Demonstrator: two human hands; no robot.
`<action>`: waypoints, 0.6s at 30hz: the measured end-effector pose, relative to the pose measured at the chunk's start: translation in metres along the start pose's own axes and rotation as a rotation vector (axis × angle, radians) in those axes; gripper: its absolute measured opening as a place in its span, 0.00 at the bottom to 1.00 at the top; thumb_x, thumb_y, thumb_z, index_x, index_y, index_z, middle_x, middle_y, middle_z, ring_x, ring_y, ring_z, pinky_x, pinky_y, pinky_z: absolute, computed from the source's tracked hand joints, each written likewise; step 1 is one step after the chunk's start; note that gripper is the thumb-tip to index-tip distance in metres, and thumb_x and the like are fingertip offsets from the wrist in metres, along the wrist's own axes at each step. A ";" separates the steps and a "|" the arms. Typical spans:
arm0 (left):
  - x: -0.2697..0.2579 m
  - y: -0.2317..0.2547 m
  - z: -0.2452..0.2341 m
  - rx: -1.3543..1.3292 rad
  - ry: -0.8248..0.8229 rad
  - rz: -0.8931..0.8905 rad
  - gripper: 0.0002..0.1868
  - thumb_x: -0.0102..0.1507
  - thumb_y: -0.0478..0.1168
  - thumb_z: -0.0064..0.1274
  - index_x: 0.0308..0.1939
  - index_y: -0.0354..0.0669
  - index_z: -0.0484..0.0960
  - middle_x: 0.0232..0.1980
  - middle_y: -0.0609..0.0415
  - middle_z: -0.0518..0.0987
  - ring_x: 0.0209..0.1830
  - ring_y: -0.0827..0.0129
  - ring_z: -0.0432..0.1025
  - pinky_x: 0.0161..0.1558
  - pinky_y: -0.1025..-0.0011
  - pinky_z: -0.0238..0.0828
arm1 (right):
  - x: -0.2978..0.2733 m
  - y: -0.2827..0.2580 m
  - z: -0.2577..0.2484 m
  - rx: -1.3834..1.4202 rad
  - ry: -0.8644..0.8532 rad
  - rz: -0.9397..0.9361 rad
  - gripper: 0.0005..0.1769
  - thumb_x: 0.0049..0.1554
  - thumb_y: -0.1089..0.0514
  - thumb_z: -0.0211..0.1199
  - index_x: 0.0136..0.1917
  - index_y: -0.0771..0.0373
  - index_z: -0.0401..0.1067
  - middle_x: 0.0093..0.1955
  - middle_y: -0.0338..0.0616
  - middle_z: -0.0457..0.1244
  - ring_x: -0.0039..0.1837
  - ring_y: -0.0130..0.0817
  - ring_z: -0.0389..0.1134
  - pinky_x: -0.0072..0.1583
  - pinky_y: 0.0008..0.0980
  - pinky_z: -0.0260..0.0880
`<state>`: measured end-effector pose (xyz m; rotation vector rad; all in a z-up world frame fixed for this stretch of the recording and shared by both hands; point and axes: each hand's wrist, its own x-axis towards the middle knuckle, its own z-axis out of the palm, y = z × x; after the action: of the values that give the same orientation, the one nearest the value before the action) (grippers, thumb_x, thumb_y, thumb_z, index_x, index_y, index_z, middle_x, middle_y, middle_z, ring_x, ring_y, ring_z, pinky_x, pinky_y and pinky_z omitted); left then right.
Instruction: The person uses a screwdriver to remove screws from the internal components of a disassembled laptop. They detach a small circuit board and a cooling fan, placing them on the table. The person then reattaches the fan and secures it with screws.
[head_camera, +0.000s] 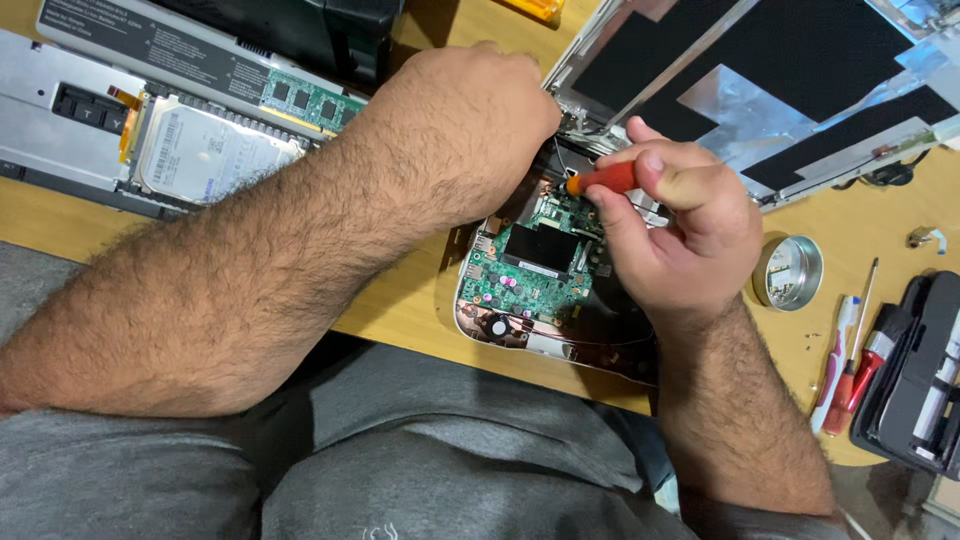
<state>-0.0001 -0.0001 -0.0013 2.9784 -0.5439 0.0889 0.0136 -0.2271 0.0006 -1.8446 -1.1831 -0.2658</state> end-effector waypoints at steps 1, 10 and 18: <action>0.000 0.000 -0.001 0.001 -0.001 0.001 0.11 0.54 0.51 0.62 0.36 0.55 0.85 0.37 0.56 0.78 0.36 0.56 0.77 0.30 0.55 0.77 | 0.001 -0.002 0.001 0.000 0.001 0.001 0.20 0.64 0.72 0.68 0.63 0.61 0.63 0.53 0.58 0.66 0.57 0.46 0.74 0.75 0.58 0.74; -0.001 -0.001 -0.004 0.013 0.003 0.016 0.07 0.57 0.45 0.59 0.37 0.54 0.85 0.37 0.56 0.78 0.37 0.56 0.77 0.30 0.55 0.78 | 0.005 -0.002 0.000 0.031 -0.026 -0.016 0.18 0.65 0.73 0.65 0.60 0.60 0.61 0.51 0.59 0.68 0.56 0.45 0.74 0.75 0.56 0.72; 0.001 0.003 -0.042 -0.172 -0.300 -0.062 0.15 0.57 0.42 0.55 0.45 0.40 0.85 0.43 0.42 0.80 0.47 0.40 0.75 0.39 0.42 0.76 | 0.007 -0.019 -0.031 0.190 0.141 0.061 0.22 0.58 0.74 0.68 0.56 0.60 0.60 0.53 0.67 0.65 0.58 0.55 0.74 0.57 0.48 0.83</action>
<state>-0.0015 0.0018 0.0404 2.8500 -0.4608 -0.3954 0.0099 -0.2447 0.0334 -1.6652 -1.0182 -0.2365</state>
